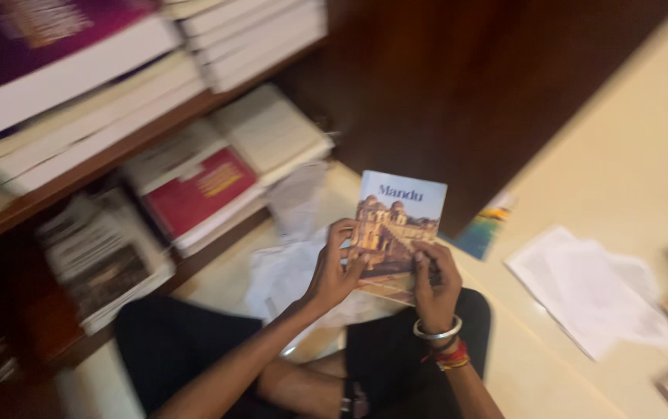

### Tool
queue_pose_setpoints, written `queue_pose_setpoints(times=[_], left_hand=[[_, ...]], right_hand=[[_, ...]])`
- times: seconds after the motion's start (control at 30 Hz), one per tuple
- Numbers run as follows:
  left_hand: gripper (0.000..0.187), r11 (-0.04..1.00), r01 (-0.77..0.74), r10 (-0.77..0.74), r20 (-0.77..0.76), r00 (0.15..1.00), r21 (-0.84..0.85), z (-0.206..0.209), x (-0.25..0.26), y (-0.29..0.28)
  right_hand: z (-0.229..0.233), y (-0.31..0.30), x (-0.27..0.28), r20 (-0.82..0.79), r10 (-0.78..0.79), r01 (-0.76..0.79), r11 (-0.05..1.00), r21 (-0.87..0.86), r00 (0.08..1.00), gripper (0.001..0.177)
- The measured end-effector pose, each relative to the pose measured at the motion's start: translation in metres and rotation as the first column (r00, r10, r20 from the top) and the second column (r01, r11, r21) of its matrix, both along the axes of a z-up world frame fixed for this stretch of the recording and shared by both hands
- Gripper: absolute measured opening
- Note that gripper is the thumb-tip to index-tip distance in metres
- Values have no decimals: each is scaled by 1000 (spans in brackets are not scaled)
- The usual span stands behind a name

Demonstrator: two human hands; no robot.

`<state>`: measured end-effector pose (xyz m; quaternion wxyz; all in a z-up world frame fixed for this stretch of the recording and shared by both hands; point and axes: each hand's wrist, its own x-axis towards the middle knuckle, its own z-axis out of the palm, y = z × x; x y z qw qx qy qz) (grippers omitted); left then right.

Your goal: The person sits on the floor and organizes scattered papers and books. They pick up loose sheets, fold them, and place them into a wooden cabinet shelf alongside other books and documents.

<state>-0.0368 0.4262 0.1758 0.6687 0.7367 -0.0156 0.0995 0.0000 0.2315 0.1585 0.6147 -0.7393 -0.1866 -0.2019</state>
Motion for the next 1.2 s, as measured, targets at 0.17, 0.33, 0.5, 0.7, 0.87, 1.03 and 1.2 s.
queue_pose_setpoints(times=[0.17,0.33,0.5,0.7,0.87,1.03,1.2], left_hand=[[54,978,-204,209,163,964,-45,6,-35,89],[54,899,-420,398,167,902,128,28,-87,176],[49,771,-600,636,-201,745,214,38,-135,249],[51,690,-721,721,27,692,57,-37,-157,342],[52,540,-841,841,-1,540,-3,-84,-186,384],[48,368,-878,921,10,389,306,-90,-198,393],[50,297,-844,948,-31,317,447,-90,-193,393]], right_hand=[[19,86,6,-95,446,-436,893,108,890,38],[32,178,-7,-280,599,-587,798,134,750,43],[28,274,-19,-145,653,-664,747,-41,743,45],[-12,380,-33,-257,720,-739,673,31,645,36],[-72,453,-40,-260,873,-844,475,251,414,42],[-118,487,-43,-249,840,-864,503,21,482,47],[-122,499,-46,-481,694,-838,504,-207,536,64]])
